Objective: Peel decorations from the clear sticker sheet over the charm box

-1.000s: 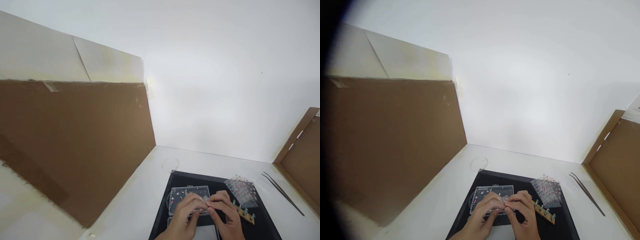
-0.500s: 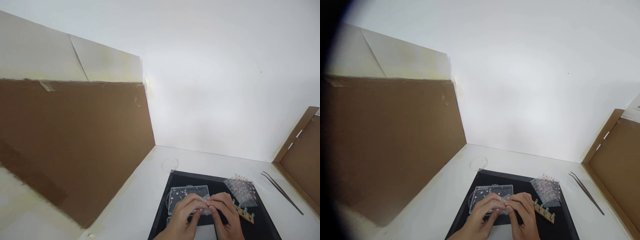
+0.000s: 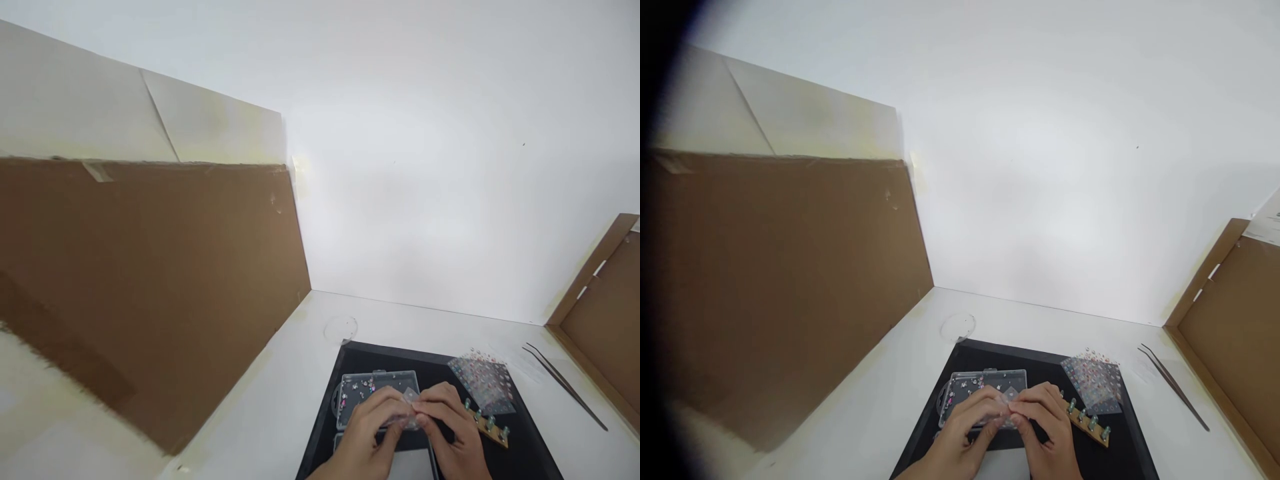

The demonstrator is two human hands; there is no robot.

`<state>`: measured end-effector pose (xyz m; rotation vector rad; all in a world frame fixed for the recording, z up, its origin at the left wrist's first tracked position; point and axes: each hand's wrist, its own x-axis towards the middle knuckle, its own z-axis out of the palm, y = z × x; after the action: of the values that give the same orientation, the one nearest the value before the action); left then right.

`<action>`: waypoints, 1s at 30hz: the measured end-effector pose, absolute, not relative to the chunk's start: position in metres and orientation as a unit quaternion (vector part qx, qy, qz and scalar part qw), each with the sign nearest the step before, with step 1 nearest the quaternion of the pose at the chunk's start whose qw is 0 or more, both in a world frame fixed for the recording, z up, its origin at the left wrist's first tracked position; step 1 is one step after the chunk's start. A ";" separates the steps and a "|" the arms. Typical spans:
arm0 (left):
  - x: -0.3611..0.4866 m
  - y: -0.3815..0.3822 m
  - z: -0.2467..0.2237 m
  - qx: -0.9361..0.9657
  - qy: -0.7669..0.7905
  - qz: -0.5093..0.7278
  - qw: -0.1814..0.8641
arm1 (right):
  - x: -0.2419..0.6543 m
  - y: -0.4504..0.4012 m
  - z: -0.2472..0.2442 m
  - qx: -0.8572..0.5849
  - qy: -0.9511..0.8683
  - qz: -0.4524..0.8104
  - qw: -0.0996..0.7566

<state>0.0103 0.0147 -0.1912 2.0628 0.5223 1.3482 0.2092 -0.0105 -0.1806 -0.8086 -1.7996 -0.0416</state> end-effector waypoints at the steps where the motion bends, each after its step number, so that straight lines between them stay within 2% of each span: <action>1: 0.010 0.014 -0.191 0.778 0.199 0.505 0.317 | 0.209 -0.011 -0.181 -0.344 -0.760 -0.015 0.551; 11: 0.010 0.011 -0.194 0.754 0.221 0.493 0.372 | 0.212 -0.011 -0.182 -0.337 -0.760 -0.018 0.555; 22: 0.010 0.017 -0.199 0.752 0.198 0.497 0.384 | 0.214 -0.009 -0.186 -0.350 -0.752 0.051 0.556; 30: 0.007 0.016 -0.199 0.740 0.195 0.474 0.435 | 0.212 -0.009 -0.180 -0.351 -0.752 0.025 0.558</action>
<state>0.0072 0.0161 -0.1990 1.8433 0.4861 1.1800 0.2120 -0.0089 -0.1800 -0.8288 -1.7734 0.0584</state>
